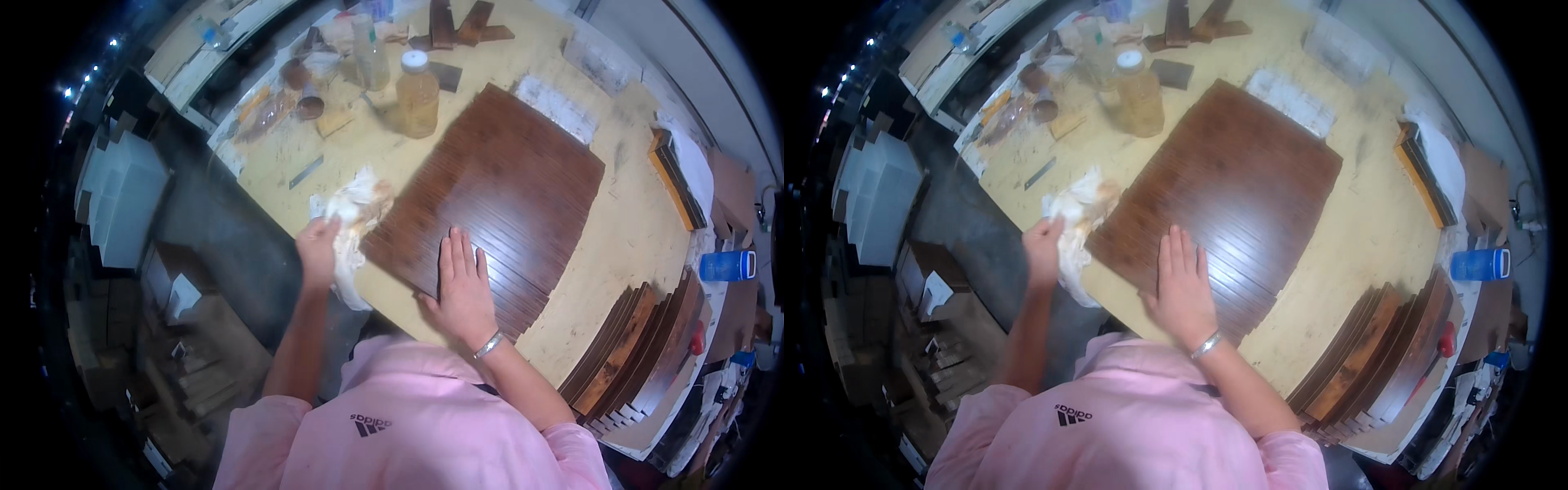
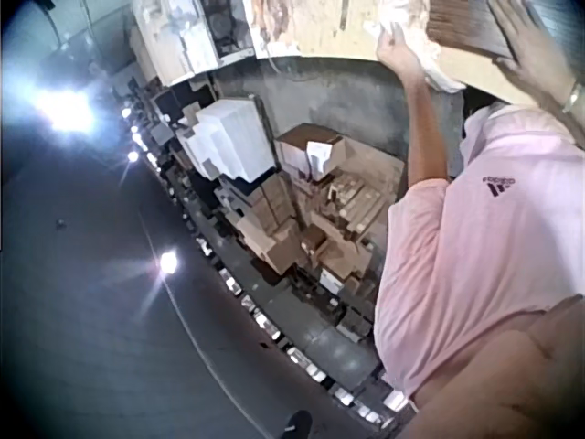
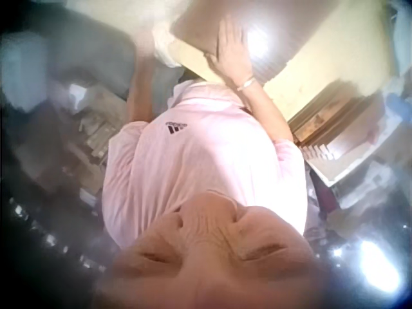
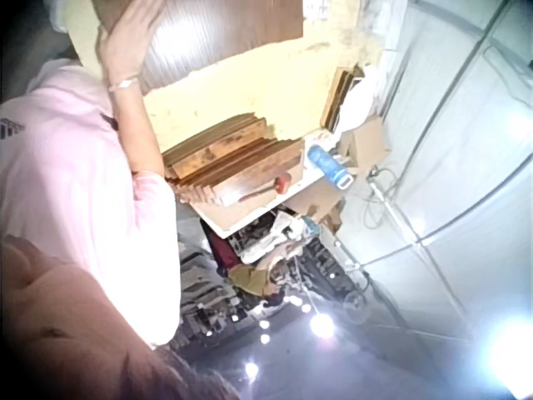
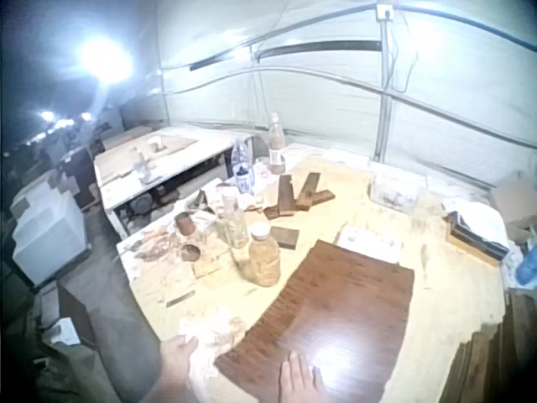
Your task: The person applies a liquid from a bottle to a cloth and uses it to wipe and polish the surface of a grooved wooden panel and the edge of a flat wooden plank.
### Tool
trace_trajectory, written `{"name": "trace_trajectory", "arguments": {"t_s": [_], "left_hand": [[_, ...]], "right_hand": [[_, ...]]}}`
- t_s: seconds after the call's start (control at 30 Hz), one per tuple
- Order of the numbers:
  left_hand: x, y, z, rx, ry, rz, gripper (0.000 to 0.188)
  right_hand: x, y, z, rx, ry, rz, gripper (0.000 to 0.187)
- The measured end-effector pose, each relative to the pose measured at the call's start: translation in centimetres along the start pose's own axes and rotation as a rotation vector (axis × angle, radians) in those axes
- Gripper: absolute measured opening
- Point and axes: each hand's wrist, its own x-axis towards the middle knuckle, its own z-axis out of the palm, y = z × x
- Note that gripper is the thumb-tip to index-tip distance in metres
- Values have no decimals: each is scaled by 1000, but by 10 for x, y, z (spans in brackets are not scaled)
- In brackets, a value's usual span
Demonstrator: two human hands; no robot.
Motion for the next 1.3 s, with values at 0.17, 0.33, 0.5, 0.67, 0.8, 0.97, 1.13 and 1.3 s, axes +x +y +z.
{"name": "trace_trajectory", "arguments": {"t_s": [0.17, 0.33, 0.5, 0.67, 0.8, 0.97, 1.13, 1.3], "left_hand": [[-7, 63, -19, -834, -264, -235, 33], [-14, 81, -14, -1039, -415, -318, 41], [-1, 79, -27, -1068, -464, -361, 37], [18, 74, -35, -1095, -393, -444, 39], [39, 65, -37, -1193, -310, -517, 42], [58, 64, -34, -1324, -275, -601, 41], [74, 45, -33, -1167, -321, -558, 32], [84, 38, -26, -1187, -312, -542, 28]], "right_hand": [[1, -8, -1, 110, 99, 25, 84], [47, -40, -20, 487, 238, -147, 58], [91, -53, -13, 1025, -40, 58, 19], [132, -28, -3, 987, -44, 38, 14], [198, 10, 2, 724, 556, 242, 75], [280, 20, -18, 963, 550, 183, 91], [305, 24, -29, 722, 428, 134, 82], [270, -8, -62, 268, 311, -152, 74]]}}
